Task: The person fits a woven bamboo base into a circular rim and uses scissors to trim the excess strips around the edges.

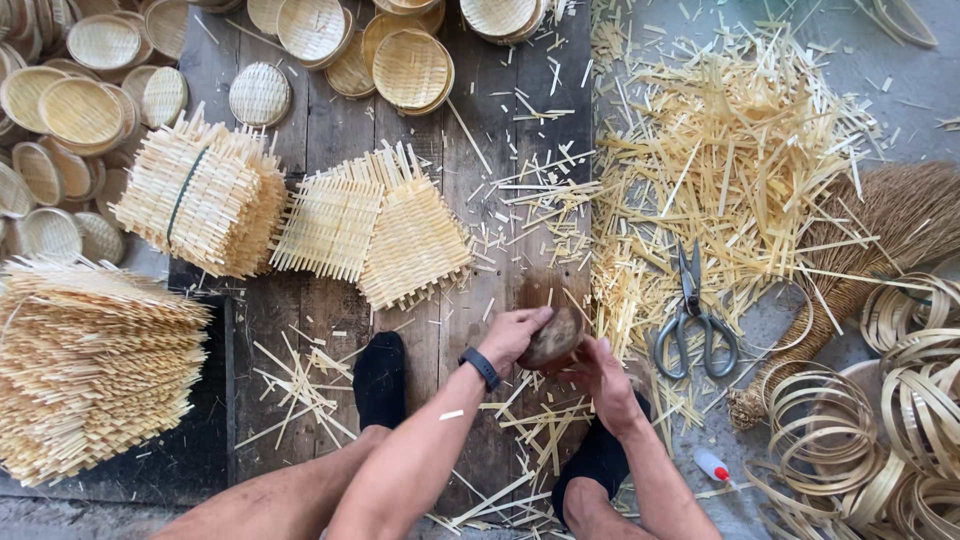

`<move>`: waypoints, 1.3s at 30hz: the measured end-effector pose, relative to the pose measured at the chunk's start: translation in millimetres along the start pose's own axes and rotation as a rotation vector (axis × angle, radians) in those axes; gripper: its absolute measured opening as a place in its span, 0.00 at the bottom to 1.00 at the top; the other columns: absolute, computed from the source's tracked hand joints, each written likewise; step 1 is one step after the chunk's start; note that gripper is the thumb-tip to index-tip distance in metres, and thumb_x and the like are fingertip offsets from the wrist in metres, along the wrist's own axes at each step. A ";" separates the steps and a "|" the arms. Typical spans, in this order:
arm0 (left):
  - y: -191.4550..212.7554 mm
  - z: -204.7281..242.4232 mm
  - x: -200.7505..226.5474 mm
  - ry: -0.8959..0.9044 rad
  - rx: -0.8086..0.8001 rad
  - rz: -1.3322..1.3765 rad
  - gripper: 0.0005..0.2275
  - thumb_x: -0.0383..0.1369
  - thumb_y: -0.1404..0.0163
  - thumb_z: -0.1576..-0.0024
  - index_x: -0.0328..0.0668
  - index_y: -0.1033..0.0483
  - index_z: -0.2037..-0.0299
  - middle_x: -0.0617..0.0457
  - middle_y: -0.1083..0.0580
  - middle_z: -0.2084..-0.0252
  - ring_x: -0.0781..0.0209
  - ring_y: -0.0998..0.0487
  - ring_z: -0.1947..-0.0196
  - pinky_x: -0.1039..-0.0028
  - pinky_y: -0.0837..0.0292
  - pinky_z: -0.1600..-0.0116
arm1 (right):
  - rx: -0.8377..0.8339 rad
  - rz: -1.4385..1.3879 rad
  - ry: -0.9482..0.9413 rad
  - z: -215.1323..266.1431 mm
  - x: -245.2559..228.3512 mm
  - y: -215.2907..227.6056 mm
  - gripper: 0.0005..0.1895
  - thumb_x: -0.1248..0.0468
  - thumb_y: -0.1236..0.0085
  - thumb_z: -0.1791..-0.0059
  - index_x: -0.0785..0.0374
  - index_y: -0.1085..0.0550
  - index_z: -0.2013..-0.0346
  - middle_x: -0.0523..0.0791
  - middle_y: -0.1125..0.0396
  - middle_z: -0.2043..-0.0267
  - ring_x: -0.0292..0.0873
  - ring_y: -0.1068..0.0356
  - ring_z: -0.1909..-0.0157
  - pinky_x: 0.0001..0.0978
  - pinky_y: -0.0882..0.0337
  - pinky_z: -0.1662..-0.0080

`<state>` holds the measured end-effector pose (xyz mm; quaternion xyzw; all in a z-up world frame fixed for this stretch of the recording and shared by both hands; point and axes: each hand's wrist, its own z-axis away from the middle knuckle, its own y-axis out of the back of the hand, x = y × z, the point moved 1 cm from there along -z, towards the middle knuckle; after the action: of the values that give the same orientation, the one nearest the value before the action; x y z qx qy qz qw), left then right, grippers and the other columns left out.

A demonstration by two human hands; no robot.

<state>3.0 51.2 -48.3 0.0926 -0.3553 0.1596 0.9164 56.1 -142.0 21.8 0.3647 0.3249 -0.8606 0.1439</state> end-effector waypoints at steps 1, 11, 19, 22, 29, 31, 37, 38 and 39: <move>-1.0 0.8 -5.2 -0.141 0.128 0.041 0.23 0.49 0.40 0.47 0.37 0.17 0.52 0.49 0.18 0.60 0.61 0.20 0.63 0.68 0.22 0.56 | -0.012 -0.029 -0.003 -2.6 1.2 0.5 0.34 0.39 0.63 0.49 0.63 0.26 0.49 0.41 0.24 0.62 0.38 0.25 0.61 0.32 0.25 0.54; 149.7 0.7 46.1 -0.369 0.717 -1.289 0.48 0.48 0.33 0.61 0.36 0.45 0.32 0.36 0.43 0.30 0.41 0.44 0.29 0.52 0.51 0.28 | 0.239 0.087 -0.032 -31.3 36.5 20.8 0.15 0.56 0.47 0.45 0.67 0.23 0.58 0.44 0.26 0.64 0.35 0.28 0.67 0.27 0.24 0.67; 290.5 -18.0 10.3 0.177 1.275 0.459 0.31 0.46 0.36 0.47 0.35 0.35 0.41 0.43 0.34 0.45 0.51 0.34 0.46 0.57 0.37 0.43 | 0.276 0.087 -0.082 -21.8 60.3 41.4 0.15 0.57 0.45 0.45 0.68 0.23 0.59 0.46 0.28 0.66 0.38 0.27 0.67 0.29 0.26 0.67; 305.7 -24.7 3.9 0.000 1.113 0.967 0.20 0.37 0.35 0.46 0.32 0.26 0.50 0.48 0.24 0.58 0.56 0.24 0.60 0.67 0.27 0.53 | 0.299 0.126 -0.082 -24.5 60.0 42.4 0.15 0.57 0.44 0.46 0.68 0.23 0.59 0.46 0.28 0.66 0.39 0.27 0.67 0.29 0.27 0.67; 187.6 6.2 19.2 -0.135 0.128 0.619 0.08 0.32 0.40 0.41 0.38 0.25 0.58 0.54 0.24 0.67 0.64 0.25 0.71 0.73 0.30 0.68 | 0.389 0.076 0.062 -24.2 39.7 38.5 0.18 0.53 0.51 0.45 0.66 0.24 0.53 0.44 0.27 0.64 0.37 0.27 0.67 0.27 0.26 0.65; 133.1 17.3 15.5 -0.063 0.005 0.296 0.11 0.31 0.38 0.46 0.40 0.22 0.55 0.56 0.20 0.63 0.67 0.22 0.68 0.74 0.26 0.63 | 0.381 -0.005 0.132 -21.8 30.1 40.1 0.22 0.51 0.55 0.44 0.66 0.25 0.52 0.42 0.25 0.61 0.34 0.25 0.63 0.26 0.24 0.62; 61.2 24.0 2.1 -0.182 0.002 -0.074 0.12 0.29 0.37 0.47 0.32 0.19 0.55 0.53 0.19 0.63 0.72 0.24 0.69 0.79 0.26 0.63 | 0.366 0.197 0.086 -22.7 20.5 39.4 0.15 0.66 0.35 0.52 0.70 0.25 0.54 0.46 0.26 0.60 0.33 0.29 0.63 0.24 0.27 0.60; 60.2 23.1 0.4 -0.183 0.036 -0.106 0.12 0.29 0.37 0.47 0.31 0.19 0.56 0.52 0.19 0.64 0.72 0.24 0.70 0.79 0.27 0.64 | 0.372 0.179 0.074 -22.7 21.9 39.0 0.15 0.67 0.34 0.52 0.70 0.25 0.54 0.46 0.25 0.60 0.33 0.28 0.63 0.23 0.26 0.59; 60.4 21.8 -0.8 -0.170 0.050 -0.083 0.12 0.29 0.36 0.47 0.30 0.19 0.56 0.51 0.19 0.64 0.72 0.24 0.70 0.79 0.27 0.64 | 0.374 0.162 0.061 -25.0 22.4 38.8 0.15 0.68 0.34 0.53 0.69 0.25 0.54 0.46 0.25 0.60 0.33 0.28 0.63 0.23 0.25 0.59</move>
<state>-32.8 101.1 -29.5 0.1432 -0.4237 0.1216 0.8861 72.7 -154.6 -25.1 0.4360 0.1332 -0.8801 0.1324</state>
